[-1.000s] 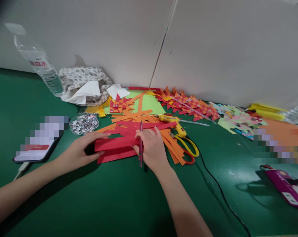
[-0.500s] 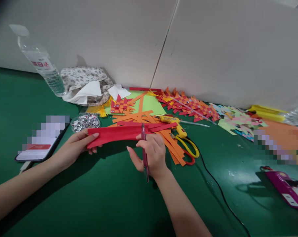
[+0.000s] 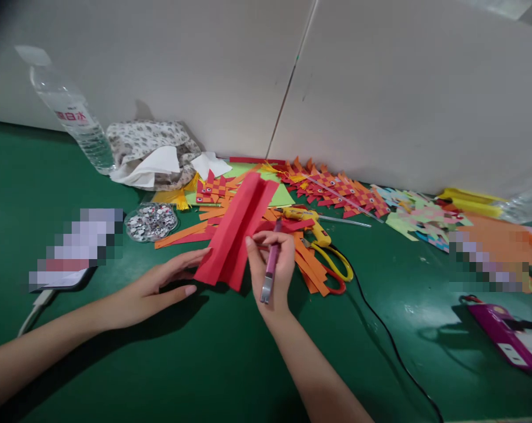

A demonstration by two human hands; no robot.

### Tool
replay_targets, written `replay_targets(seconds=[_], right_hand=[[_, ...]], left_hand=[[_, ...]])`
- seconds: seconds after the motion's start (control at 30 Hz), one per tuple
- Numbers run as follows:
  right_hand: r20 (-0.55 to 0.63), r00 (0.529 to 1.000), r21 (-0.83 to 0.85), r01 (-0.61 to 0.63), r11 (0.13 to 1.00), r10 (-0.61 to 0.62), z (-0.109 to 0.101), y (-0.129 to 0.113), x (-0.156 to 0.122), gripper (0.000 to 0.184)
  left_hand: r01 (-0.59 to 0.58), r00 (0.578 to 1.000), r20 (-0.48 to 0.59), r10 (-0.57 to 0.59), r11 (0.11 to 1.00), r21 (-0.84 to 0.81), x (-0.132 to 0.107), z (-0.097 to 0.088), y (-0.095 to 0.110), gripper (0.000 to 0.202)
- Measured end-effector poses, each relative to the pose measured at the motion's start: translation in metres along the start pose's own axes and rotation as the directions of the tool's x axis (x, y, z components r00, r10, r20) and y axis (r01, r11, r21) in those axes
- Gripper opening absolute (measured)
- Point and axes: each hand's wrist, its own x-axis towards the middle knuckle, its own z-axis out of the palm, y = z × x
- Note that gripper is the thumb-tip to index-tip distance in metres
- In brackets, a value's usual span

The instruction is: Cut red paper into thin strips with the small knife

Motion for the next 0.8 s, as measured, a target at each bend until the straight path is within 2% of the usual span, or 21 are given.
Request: replay_targets(seconds=[0.03,0.07,0.1,0.13,0.17,0.2,0.23,0.3,0.37,0.43,0.5,0.57,0.63,0.67,0.7,0.73,0.8], right_hand=[[-0.057,0.992,-0.080,0.104,0.991,-0.109,-0.005,-0.001,0.003,0.029],[-0.087,0.964,-0.196,0.229,0.953,-0.250,-0.011,-0.002,0.006,0.028],[-0.077,0.917,-0.310,0.352,0.883,-0.392,-0.018,-0.003,0.009,0.029],[-0.006,0.857,-0.387,0.474,0.791,-0.516,-0.023,-0.004,0.011,0.030],[0.076,0.776,-0.429,0.593,0.682,-0.627,-0.028,-0.005,0.013,0.032],[0.201,0.700,-0.439,0.690,0.576,-0.686,-0.031,-0.006,0.014,0.032],[0.313,0.649,-0.422,0.749,0.510,-0.694,-0.033,-0.006,0.014,0.030],[0.526,0.582,-0.363,0.813,0.455,-0.620,-0.032,-0.006,0.013,0.024],[0.680,0.530,-0.300,0.831,0.468,-0.506,-0.027,-0.006,0.012,0.022],[0.771,0.482,-0.244,0.828,0.506,-0.417,-0.023,-0.006,0.011,0.025],[0.814,0.469,-0.208,0.786,0.582,-0.343,-0.021,-0.006,0.010,0.028],[0.820,0.500,-0.191,0.698,0.691,-0.278,-0.022,-0.003,0.010,0.027],[0.799,0.561,-0.191,0.577,0.794,-0.215,-0.023,0.003,0.008,0.024],[0.786,0.591,-0.197,0.515,0.834,-0.179,-0.024,0.006,0.007,0.023],[0.773,0.619,-0.208,0.457,0.865,-0.140,-0.024,0.008,0.006,0.022],[0.764,0.637,-0.218,0.410,0.886,-0.107,-0.024,0.011,0.005,0.021],[0.754,0.653,-0.233,0.366,0.901,-0.071,-0.024,0.016,0.004,0.021]], left_hand=[[0.015,1.000,-0.016,-0.016,1.000,-0.014,0.000,0.000,-0.001,0.054],[0.031,0.999,-0.034,-0.032,0.999,-0.034,0.000,-0.001,-0.002,0.054],[0.046,0.997,-0.051,-0.049,0.997,-0.061,0.001,-0.002,-0.003,0.054],[0.056,0.996,-0.069,-0.063,0.993,-0.100,0.001,-0.003,-0.004,0.053],[0.061,0.994,-0.081,-0.073,0.987,-0.152,0.002,-0.004,-0.004,0.052],[0.060,0.993,-0.089,-0.080,0.975,-0.213,0.003,-0.005,-0.004,0.051],[0.057,0.992,-0.093,-0.086,0.958,-0.279,0.003,-0.007,-0.004,0.050],[0.046,0.989,-0.112,-0.099,0.914,-0.404,0.005,-0.010,-0.002,0.049],[0.049,0.972,-0.178,-0.152,0.874,-0.483,0.006,-0.015,-0.001,0.050],[0.072,0.929,-0.280,-0.242,0.861,-0.504,0.009,-0.018,-0.002,0.050],[0.126,0.881,-0.359,-0.308,0.884,-0.450,0.012,-0.022,-0.005,0.048],[0.157,0.868,-0.408,-0.282,0.937,-0.313,0.013,-0.026,-0.010,0.038],[0.121,0.839,-0.534,-0.111,0.993,-0.016,0.012,-0.029,-0.013,0.032],[0.114,0.833,-0.554,0.004,0.977,0.179,0.011,-0.030,-0.014,0.030],[0.095,0.844,-0.522,0.121,0.925,0.368,0.010,-0.031,-0.014,0.028],[0.039,0.868,-0.442,0.227,0.855,0.517,0.008,-0.032,-0.013,0.029],[-0.060,0.911,-0.257,0.322,0.721,0.690,0.006,-0.032,-0.011,0.029]])
